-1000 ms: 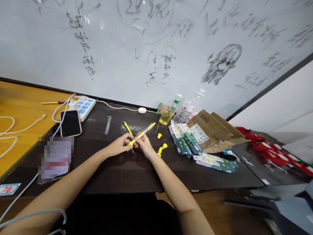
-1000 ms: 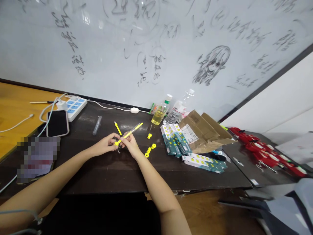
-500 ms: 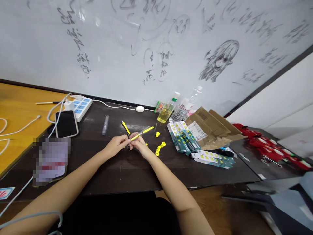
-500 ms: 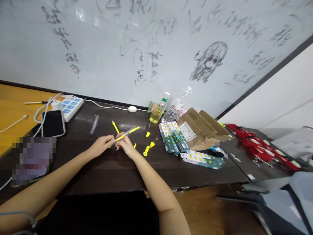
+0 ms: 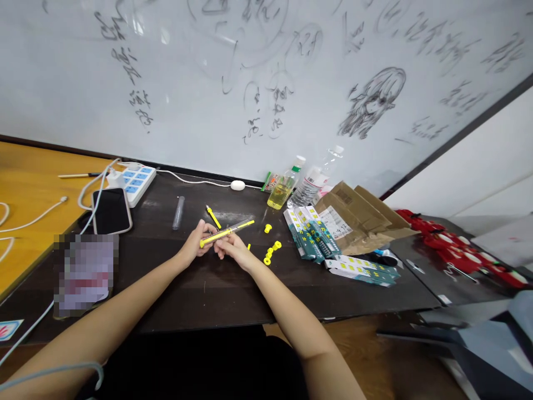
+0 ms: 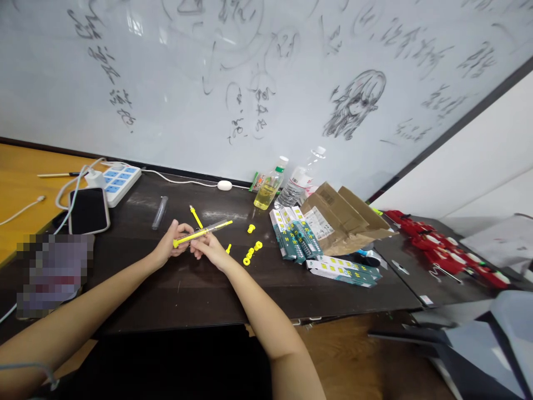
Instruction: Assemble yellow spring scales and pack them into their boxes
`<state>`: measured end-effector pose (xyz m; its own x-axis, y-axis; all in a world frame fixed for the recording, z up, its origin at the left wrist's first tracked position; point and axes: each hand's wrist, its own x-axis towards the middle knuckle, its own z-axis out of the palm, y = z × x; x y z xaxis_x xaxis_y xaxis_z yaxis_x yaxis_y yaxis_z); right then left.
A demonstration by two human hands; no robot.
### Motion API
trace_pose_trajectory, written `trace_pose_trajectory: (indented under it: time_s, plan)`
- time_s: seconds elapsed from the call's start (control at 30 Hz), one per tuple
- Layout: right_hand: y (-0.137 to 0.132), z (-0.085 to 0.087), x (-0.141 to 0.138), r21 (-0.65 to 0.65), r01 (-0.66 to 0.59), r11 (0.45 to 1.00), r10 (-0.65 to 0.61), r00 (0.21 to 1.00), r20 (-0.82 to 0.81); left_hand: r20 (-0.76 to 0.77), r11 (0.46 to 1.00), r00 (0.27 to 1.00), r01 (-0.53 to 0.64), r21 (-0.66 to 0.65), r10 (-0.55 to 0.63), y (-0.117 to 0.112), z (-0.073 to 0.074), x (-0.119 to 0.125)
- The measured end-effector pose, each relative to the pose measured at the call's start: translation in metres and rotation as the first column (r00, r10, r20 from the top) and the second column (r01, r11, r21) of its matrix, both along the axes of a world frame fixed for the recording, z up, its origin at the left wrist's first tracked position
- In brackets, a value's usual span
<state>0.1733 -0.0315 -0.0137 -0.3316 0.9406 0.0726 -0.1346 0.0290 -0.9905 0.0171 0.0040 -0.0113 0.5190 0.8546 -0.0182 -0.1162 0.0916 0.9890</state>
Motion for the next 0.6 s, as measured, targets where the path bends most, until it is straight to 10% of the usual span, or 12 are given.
trace_pose_trajectory:
  time_s: [0.17, 0.27, 0.43, 0.5, 0.6]
  plan:
    - [0.004, -0.002, 0.007, 0.086, -0.048, 0.995, 0.027, 0.974, 0.223, -0.207, 0.998, 0.977, 0.058, 0.022, -0.052, 0.002, 0.009, -0.008]
    - [0.006, 0.008, 0.023, 0.267, 0.058, 0.962, -0.168, 0.896, 0.41, -0.255, 0.996, 0.966, 0.052, 0.07, -0.033, 0.0, 0.011, -0.009]
    - [0.007, 0.036, 0.079, 0.631, 0.344, 0.695, -0.719, 0.333, 0.61, -0.252, 0.984, 0.967, 0.025, 0.174, 0.02, 0.0, 0.012, -0.011]
    - [0.008, 0.041, 0.102, 0.655, 0.44, 0.614, -0.759, 0.101, 0.644, -0.257, 0.973, 0.966, 0.056, 0.225, 0.004, 0.002, 0.01, -0.013]
    - [0.011, 0.036, 0.123, 0.581, 0.508, 0.636, -0.651, -0.051, 0.758, -0.235, 0.961, 0.971, 0.111, 0.254, -0.05, 0.005, 0.004, -0.014]
